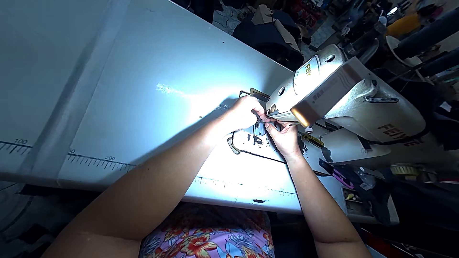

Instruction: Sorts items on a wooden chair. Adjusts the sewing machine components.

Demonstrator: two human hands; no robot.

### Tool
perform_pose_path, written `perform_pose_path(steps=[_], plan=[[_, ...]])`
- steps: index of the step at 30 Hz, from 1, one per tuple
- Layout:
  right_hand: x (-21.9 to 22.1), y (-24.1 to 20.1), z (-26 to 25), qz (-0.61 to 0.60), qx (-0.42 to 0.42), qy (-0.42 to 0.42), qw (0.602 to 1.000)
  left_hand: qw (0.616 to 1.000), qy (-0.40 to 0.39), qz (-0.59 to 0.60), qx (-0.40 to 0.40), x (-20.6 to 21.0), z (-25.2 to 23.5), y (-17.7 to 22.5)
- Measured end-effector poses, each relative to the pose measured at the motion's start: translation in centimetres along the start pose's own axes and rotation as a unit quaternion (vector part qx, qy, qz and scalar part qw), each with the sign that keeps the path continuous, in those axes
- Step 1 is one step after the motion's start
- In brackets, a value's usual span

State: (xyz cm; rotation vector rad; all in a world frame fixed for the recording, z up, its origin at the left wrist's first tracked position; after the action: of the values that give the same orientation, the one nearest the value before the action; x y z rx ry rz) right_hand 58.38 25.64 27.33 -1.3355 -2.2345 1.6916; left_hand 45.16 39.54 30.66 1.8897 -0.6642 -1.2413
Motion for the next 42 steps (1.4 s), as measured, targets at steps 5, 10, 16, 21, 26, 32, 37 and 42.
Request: perform_pose_path(steps=[5, 10, 16, 21, 26, 32, 37, 42], plan=[[0.2, 0.2, -0.1, -0.001, 0.001, 0.005, 1.0, 1.0, -0.001, 0.009, 0.003, 0.3, -0.4, -0.7], [0.2, 0.0, -0.1, 0.023, 0.005, -0.004, 1.0, 1.0, 0.002, 0.01, 0.023, 0.5, -0.6, -1.0], [0.4, -0.1, -0.1, 0.009, 0.005, -0.006, 1.0, 1.0, 0.006, 0.018, 0.003, 0.5, -0.4, -0.7], [0.4, -0.1, -0.2, 0.018, 0.013, -0.007, 1.0, 1.0, 0.014, 0.017, 0.016, 0.5, -0.4, -0.7], [0.4, 0.0, -0.1, 0.015, 0.017, -0.008, 1.0, 1.0, 0.01, 0.021, -0.009, 0.3, -0.1, -0.1], [0.4, -0.1, -0.1, 0.039, 0.024, -0.012, 0.999, 0.999, 0.009, 0.029, -0.019, 0.3, -0.1, 0.0], [0.5, -0.2, -0.2, 0.028, 0.02, -0.01, 0.999, 0.999, 0.027, 0.031, 0.001, 0.6, -0.1, -0.4], [0.4, -0.2, -0.1, 0.029, 0.016, -0.019, 0.999, 0.999, 0.025, 0.025, 0.017, 0.6, -0.1, -0.4]])
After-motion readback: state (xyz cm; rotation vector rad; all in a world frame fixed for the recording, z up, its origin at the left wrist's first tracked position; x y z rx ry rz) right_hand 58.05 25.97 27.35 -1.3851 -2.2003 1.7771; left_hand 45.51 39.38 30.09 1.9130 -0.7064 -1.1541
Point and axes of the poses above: each hand's wrist, its own z-axis away from the middle knuckle, its own x-axis out of the palm, y = z × x, the point moved 2 cm from there along -z, towards the middle knuckle, and after that the axes turned 5 degrees about -z, right-handed, at the moved point
